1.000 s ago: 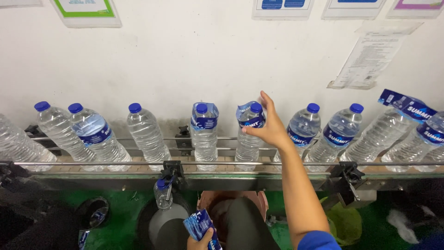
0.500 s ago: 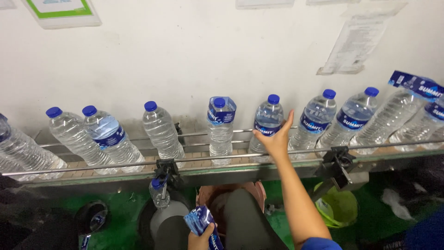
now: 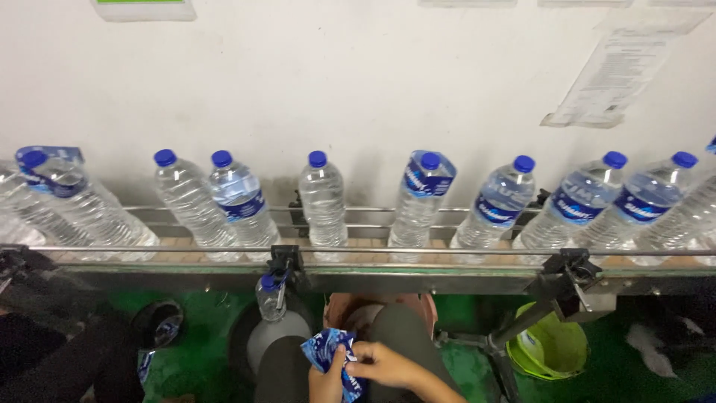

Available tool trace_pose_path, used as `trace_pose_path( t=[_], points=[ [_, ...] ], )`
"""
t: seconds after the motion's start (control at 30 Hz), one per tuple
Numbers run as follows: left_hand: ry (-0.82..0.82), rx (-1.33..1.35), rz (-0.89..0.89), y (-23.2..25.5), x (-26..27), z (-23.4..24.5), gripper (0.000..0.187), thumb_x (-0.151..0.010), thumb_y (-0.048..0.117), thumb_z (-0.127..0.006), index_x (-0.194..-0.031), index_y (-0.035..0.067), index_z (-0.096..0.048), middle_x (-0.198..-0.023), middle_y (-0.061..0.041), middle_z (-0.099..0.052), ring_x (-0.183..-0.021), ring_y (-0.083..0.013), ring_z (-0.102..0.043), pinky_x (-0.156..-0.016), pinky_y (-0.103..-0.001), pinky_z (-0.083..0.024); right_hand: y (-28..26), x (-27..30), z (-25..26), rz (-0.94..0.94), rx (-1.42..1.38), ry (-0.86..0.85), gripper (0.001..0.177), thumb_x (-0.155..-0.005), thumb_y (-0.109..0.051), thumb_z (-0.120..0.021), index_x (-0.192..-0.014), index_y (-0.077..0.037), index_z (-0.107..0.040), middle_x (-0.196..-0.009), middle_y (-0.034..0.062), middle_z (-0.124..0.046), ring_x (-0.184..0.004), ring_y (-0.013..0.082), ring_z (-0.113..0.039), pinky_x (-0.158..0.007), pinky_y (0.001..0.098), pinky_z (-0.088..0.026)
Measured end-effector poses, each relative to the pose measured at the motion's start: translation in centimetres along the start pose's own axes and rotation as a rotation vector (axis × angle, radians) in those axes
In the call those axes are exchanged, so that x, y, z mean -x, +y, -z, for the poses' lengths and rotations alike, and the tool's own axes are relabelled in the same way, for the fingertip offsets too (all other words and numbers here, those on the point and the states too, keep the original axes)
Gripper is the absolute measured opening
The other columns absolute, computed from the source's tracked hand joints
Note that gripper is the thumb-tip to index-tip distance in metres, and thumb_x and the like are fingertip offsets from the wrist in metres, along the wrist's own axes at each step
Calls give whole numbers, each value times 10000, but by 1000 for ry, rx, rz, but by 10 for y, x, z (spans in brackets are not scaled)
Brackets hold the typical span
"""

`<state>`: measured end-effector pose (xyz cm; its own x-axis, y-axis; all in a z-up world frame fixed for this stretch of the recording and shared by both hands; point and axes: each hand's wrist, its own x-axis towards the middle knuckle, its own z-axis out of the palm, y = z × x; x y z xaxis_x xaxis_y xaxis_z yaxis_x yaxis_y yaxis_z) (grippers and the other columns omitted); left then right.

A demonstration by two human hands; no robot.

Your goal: Placing plastic labels onto the necks of water bottles as they move along a conveyor belt in a production facility.

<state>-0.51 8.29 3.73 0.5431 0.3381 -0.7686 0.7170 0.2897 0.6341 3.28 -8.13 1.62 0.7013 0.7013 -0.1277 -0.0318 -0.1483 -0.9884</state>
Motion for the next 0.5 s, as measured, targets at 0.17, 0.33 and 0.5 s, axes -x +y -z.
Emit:
trace_pose_path(
  t=[0.17,0.33,0.5],
  points=[
    [140,332,-50,-19,-93,-41,712,-773,328,-842,-1357,-9,-614,-1230,-266,-674,-1044,-430,-660,-956,-505,-514,-43,-13,50,-1,63,-7,233,-1020,-294,-734,-818,-207,-659,-811,-130,-587,-785,-14,-499,-784,194,-398],
    [50,402,-73,-55,-75,-13,269,-946,109,-725,-891,-143,-800,-729,-276,-748,-541,-379,-658,-604,-424,-554,-56,-8,47,-88,-220,29,99,-970,-146,-753,-883,-100,-739,-846,-33,-696,-785,44,-599,-790,215,-482],
    [-282,144,0,-44,-78,-12,433,-911,377,-738,-1073,-15,-823,-880,-177,-772,-815,-341,-766,-774,-407,-593,-192,-4,91,127,421,145,168,-981,-345,-647,-920,-193,-688,-906,-31,-669,-823,125,-647,-770,300,-541]
  ],
)
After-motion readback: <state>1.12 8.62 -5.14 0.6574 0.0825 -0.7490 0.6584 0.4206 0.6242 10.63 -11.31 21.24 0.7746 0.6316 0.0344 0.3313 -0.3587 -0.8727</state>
